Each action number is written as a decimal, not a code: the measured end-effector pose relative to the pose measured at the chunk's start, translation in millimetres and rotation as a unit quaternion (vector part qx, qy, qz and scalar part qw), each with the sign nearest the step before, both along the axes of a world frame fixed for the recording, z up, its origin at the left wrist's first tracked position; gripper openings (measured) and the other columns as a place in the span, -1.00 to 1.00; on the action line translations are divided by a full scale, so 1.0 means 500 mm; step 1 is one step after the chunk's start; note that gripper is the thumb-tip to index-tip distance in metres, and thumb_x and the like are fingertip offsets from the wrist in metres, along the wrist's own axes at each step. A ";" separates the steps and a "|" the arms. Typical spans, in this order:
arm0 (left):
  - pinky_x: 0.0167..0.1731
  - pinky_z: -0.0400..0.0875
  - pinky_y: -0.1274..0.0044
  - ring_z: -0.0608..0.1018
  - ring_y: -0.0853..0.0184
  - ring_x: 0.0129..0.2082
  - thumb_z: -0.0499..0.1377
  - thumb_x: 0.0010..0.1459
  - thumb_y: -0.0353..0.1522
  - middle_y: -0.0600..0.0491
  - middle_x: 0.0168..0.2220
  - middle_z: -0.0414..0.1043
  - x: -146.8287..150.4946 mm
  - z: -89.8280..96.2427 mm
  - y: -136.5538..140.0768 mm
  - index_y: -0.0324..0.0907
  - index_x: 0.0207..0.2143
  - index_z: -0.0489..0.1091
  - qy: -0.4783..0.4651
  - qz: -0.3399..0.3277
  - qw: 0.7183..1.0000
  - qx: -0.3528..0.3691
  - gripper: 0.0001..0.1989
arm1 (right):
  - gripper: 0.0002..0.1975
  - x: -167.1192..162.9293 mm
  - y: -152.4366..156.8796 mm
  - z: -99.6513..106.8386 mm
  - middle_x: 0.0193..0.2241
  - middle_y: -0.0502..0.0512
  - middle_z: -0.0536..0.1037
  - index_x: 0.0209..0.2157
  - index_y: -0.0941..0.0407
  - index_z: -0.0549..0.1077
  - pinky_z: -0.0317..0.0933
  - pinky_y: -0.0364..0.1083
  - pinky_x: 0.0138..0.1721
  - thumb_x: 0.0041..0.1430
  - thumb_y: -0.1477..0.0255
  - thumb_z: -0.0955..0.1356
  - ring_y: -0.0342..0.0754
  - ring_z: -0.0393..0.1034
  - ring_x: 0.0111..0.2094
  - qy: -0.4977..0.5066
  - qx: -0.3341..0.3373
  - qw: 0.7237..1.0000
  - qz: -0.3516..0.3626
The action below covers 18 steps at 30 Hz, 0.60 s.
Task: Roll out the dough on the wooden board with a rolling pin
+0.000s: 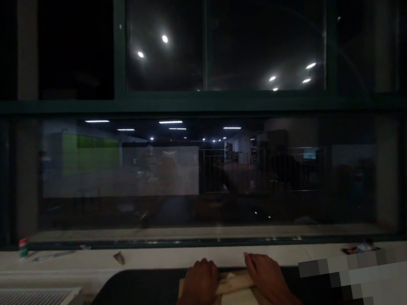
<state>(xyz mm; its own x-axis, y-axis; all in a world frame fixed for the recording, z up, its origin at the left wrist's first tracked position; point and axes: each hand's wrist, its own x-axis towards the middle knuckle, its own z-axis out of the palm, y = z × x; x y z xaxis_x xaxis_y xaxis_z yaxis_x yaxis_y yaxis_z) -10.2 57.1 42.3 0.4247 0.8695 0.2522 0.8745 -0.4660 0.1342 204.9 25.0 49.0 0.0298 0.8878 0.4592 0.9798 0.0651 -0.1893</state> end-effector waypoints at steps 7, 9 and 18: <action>0.11 0.18 0.41 0.44 0.24 0.02 -0.14 0.33 -0.35 0.02 -0.01 0.47 -0.018 -0.011 -0.031 -0.04 -0.01 0.42 -0.039 -0.057 0.997 0.034 -0.62 | -0.62 0.034 -0.043 -0.100 0.05 0.12 0.47 0.01 0.00 0.46 0.27 0.02 -0.02 0.24 0.33 0.18 0.10 0.36 0.06 -0.059 0.061 0.995 0.058; 0.10 0.20 0.39 0.45 0.22 0.00 -0.12 0.31 -0.34 0.00 -0.02 0.47 -0.017 -0.010 -0.031 -0.07 -0.02 0.43 -0.046 -0.065 0.997 0.026 -0.63 | -0.58 0.045 -0.022 -0.124 0.10 0.11 0.41 0.08 -0.01 0.42 0.22 0.11 0.07 0.24 0.30 0.18 0.13 0.30 0.12 -0.056 0.050 0.995 0.063; -0.11 0.31 0.44 0.52 0.22 -0.15 -0.18 0.33 -0.33 -0.07 -0.18 0.52 0.007 0.004 0.011 -0.17 -0.21 0.48 -0.012 -0.044 0.999 0.011 -0.58 | -0.65 0.037 0.048 -0.062 -0.12 0.11 0.56 -0.19 0.07 0.53 0.21 -0.05 0.01 0.30 0.43 0.13 -0.01 0.39 -0.01 -0.044 -0.025 0.995 0.083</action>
<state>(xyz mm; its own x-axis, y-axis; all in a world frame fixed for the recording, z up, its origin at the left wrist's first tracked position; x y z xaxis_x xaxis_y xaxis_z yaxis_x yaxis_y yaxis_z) -6.6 62.4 44.5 0.4925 0.8234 0.2820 0.8272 -0.5435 0.1423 223.5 49.1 18.0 -0.1565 0.8988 0.4095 0.9694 0.2193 -0.1107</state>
